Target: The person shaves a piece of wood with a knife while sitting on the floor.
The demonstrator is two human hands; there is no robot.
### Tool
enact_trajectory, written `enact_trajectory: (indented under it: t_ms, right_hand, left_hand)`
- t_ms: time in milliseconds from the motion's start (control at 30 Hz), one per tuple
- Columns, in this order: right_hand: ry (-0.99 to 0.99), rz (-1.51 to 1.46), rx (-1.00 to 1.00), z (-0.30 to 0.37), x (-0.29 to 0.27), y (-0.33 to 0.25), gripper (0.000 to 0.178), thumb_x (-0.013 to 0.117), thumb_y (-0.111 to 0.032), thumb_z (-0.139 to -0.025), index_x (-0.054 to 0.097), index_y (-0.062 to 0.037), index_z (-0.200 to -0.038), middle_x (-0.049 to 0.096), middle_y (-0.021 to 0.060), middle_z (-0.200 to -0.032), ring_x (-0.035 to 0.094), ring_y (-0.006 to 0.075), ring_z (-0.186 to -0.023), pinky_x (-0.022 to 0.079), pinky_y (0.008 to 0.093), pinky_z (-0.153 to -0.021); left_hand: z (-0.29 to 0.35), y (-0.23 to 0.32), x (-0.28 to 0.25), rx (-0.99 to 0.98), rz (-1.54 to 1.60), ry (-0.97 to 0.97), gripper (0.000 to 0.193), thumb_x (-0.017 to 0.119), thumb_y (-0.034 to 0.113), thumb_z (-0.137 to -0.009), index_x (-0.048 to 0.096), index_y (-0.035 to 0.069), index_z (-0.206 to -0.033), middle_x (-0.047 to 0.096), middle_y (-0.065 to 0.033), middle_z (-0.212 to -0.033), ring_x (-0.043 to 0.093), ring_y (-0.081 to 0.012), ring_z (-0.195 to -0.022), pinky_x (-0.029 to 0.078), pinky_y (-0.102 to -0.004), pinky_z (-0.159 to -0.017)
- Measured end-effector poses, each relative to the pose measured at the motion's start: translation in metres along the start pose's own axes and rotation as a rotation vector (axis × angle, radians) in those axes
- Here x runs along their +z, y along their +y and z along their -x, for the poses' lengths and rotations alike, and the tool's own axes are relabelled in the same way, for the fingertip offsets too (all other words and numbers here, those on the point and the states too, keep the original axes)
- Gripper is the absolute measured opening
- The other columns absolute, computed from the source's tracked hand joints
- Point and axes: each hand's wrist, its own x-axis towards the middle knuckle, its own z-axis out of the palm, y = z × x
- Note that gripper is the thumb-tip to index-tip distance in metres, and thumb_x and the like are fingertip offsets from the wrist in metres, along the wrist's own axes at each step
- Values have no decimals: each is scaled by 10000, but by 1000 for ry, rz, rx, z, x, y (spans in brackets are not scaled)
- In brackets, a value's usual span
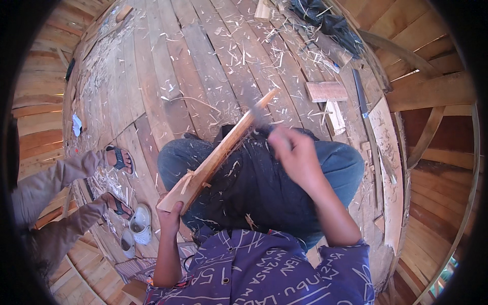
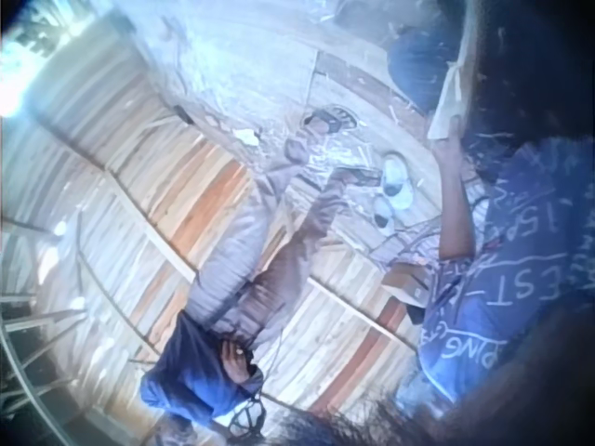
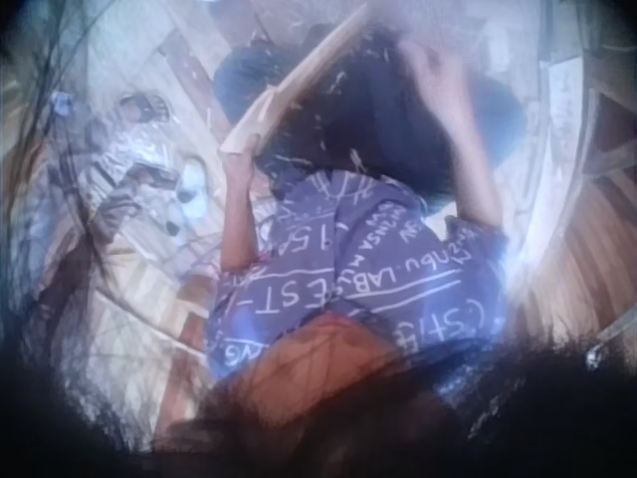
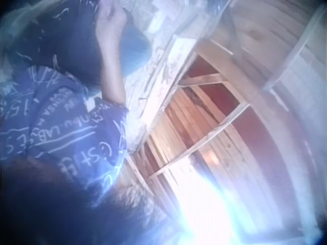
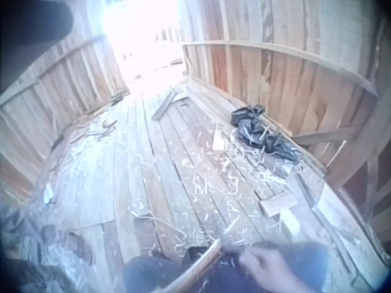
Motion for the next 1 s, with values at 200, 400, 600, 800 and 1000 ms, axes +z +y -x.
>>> enact_trajectory:
  t_ms: [200,400,600,800,1000]
  right_hand:
    - [-88,-35,71,11,-13,-9,345,618,-180,-898,574,45,-1157,552,-6,-684,491,59,-581,419,235,-540]
    - [-133,36,117,13,-16,-2,327,609,-199,-905,589,42,-1126,547,-1,-683,503,44,-597,422,220,-544]
    - [-160,9,197,12,-2,9,274,582,-215,-920,613,18,-1061,522,-20,-619,460,29,-512,378,202,-452]
    - [-51,-84,39,-4,-15,11,216,567,-218,-929,602,-5,-929,503,-21,-605,469,40,-484,365,198,-434]
    - [-219,38,70,2,-7,1,226,594,-213,-909,642,-2,-978,506,-25,-612,472,39,-514,396,222,-479]
  left_hand:
    - [0,7,3,33,-39,-25,257,749,106,-754,572,7,-913,568,-34,-904,535,-109,-835,422,-246,-748]
    - [-2,8,4,18,-33,-15,244,749,99,-748,576,5,-893,569,-30,-862,533,-102,-800,421,-238,-726]
    - [-3,14,10,-11,0,18,235,747,89,-751,582,4,-896,560,-26,-861,528,-104,-796,420,-238,-726]
    - [-5,9,3,28,-6,-49,248,745,88,-753,587,-1,-922,572,-33,-894,537,-108,-811,423,-242,-736]
    - [-3,9,2,-12,-7,-44,262,752,98,-749,585,-2,-925,572,-30,-892,538,-105,-812,424,-243,-731]
